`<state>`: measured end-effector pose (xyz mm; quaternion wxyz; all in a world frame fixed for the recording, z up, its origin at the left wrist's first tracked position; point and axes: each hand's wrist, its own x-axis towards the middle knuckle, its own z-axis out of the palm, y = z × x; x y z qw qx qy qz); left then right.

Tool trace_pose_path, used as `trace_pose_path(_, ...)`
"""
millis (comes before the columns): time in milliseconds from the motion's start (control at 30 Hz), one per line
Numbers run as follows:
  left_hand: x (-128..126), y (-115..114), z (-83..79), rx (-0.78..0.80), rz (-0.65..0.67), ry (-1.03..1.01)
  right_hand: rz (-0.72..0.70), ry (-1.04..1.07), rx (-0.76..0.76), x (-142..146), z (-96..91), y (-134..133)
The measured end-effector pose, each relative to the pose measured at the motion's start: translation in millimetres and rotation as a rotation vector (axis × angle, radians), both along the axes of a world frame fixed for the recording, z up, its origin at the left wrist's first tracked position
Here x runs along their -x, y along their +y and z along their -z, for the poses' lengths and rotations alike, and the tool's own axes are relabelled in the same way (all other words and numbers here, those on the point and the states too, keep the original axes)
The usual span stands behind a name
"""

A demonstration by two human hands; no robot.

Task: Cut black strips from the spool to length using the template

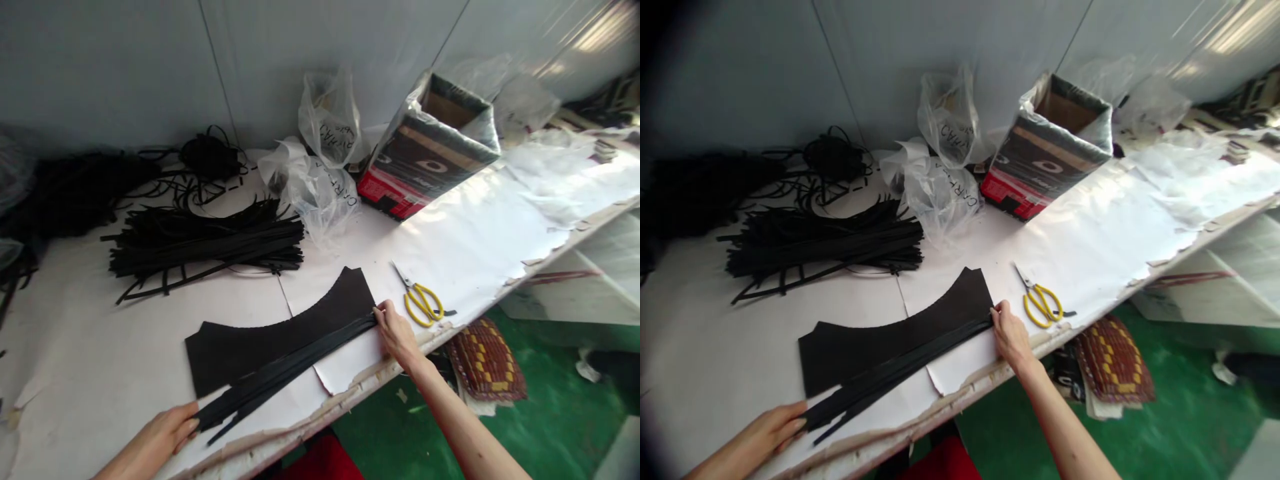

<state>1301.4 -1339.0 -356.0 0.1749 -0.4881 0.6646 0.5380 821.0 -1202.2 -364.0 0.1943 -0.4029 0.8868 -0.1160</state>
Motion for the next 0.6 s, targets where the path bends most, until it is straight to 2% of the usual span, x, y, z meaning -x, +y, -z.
trace_pose_path(167,3.8,0.7,1.4,-0.016,-0.016,-0.057,0.010,0.004,0.019,16.9,-12.7,13.4)
trace_pose_path(333,8.1,-0.8,0.2,-0.035,-0.021,-0.065,0.107,0.230,0.012,58.4,-24.4,30.7)
trace_pose_path(433,8.8,-1.7,0.1,-0.042,-0.018,-0.071,0.080,0.317,-0.039,79.6,-22.8,34.5)
trace_pose_path(600,7.3,-2.4,3.4,-0.066,-0.005,-0.055,0.018,0.312,-0.122,98.1,-10.3,25.9)
